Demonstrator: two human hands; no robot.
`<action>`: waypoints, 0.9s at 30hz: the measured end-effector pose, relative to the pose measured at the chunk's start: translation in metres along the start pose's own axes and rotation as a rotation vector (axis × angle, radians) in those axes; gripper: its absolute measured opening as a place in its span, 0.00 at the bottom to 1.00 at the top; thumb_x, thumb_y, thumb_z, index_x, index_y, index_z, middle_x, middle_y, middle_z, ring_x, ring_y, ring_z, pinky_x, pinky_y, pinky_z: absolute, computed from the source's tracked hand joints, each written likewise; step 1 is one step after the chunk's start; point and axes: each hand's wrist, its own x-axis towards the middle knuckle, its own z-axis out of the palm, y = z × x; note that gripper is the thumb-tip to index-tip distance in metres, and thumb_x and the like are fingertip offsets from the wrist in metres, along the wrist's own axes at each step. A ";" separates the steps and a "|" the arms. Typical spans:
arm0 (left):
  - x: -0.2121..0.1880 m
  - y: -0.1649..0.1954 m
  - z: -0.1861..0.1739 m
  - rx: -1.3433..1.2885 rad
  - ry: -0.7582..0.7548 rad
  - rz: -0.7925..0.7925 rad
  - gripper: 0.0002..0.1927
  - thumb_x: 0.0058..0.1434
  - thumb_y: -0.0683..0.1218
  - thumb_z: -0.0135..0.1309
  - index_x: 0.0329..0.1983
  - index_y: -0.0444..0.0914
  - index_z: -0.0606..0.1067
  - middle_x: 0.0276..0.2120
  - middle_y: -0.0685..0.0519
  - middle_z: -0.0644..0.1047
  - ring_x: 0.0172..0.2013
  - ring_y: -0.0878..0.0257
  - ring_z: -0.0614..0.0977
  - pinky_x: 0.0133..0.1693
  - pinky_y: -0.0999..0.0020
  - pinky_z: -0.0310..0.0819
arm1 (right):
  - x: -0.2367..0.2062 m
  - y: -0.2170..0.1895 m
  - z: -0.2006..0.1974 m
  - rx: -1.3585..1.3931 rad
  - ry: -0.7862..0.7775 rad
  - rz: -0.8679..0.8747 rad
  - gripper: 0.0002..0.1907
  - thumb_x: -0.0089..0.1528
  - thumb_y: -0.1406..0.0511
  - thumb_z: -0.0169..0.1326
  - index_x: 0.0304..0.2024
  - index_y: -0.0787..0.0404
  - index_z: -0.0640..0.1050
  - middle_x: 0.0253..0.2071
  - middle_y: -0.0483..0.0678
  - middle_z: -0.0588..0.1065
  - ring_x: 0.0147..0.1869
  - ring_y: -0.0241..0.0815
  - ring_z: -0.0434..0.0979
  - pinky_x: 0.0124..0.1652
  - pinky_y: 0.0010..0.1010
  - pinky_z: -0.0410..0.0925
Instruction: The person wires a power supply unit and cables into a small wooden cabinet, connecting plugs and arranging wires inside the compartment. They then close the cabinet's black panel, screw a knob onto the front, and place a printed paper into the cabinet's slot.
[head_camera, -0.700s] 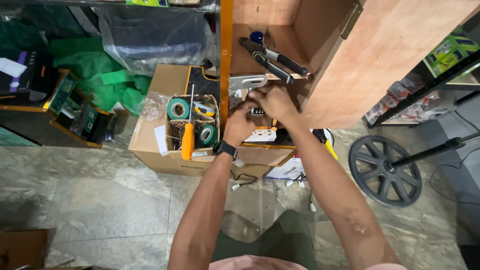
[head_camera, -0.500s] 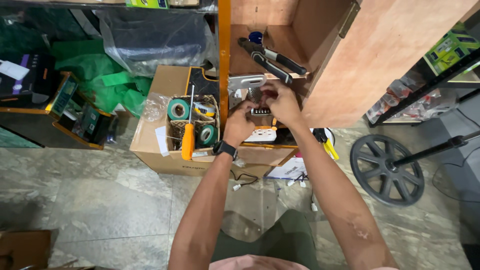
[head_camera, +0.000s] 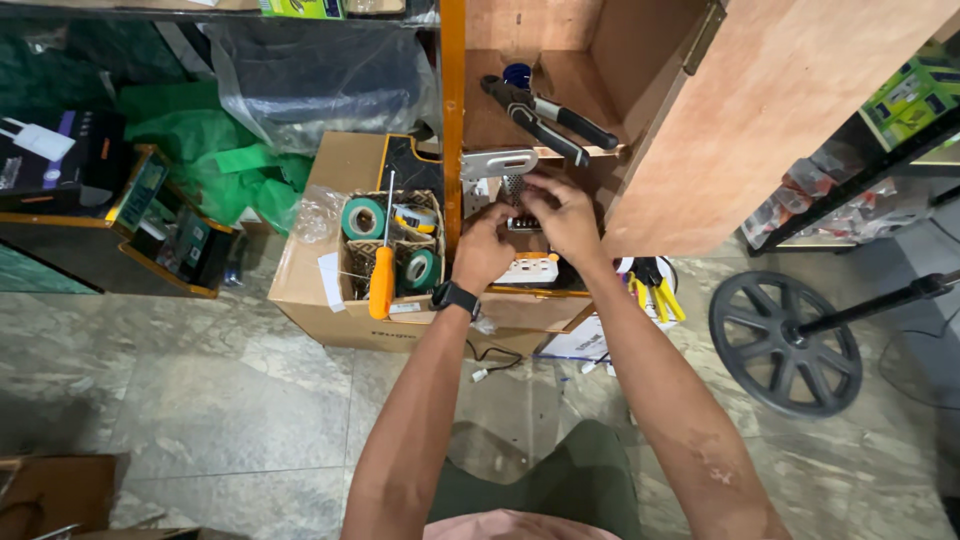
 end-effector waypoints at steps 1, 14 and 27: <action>-0.001 -0.001 0.000 -0.009 -0.017 -0.028 0.22 0.50 0.34 0.49 0.50 0.39 0.76 0.48 0.45 0.82 0.52 0.49 0.83 0.52 0.60 0.77 | -0.003 0.000 0.004 -0.093 0.076 -0.130 0.15 0.61 0.72 0.64 0.51 0.63 0.84 0.44 0.53 0.78 0.46 0.39 0.78 0.47 0.28 0.72; -0.011 -0.004 -0.003 0.063 -0.021 0.017 0.22 0.53 0.35 0.48 0.50 0.42 0.77 0.47 0.44 0.82 0.49 0.46 0.83 0.50 0.58 0.77 | -0.007 -0.002 0.005 0.227 0.104 0.262 0.08 0.64 0.72 0.64 0.43 0.72 0.81 0.43 0.53 0.79 0.40 0.39 0.80 0.41 0.28 0.73; -0.015 -0.005 -0.007 0.043 -0.071 -0.050 0.26 0.51 0.35 0.47 0.54 0.45 0.76 0.49 0.43 0.81 0.51 0.46 0.82 0.51 0.57 0.76 | -0.011 0.000 0.006 0.330 0.023 0.165 0.13 0.63 0.72 0.60 0.50 0.66 0.79 0.43 0.46 0.80 0.43 0.32 0.78 0.44 0.24 0.72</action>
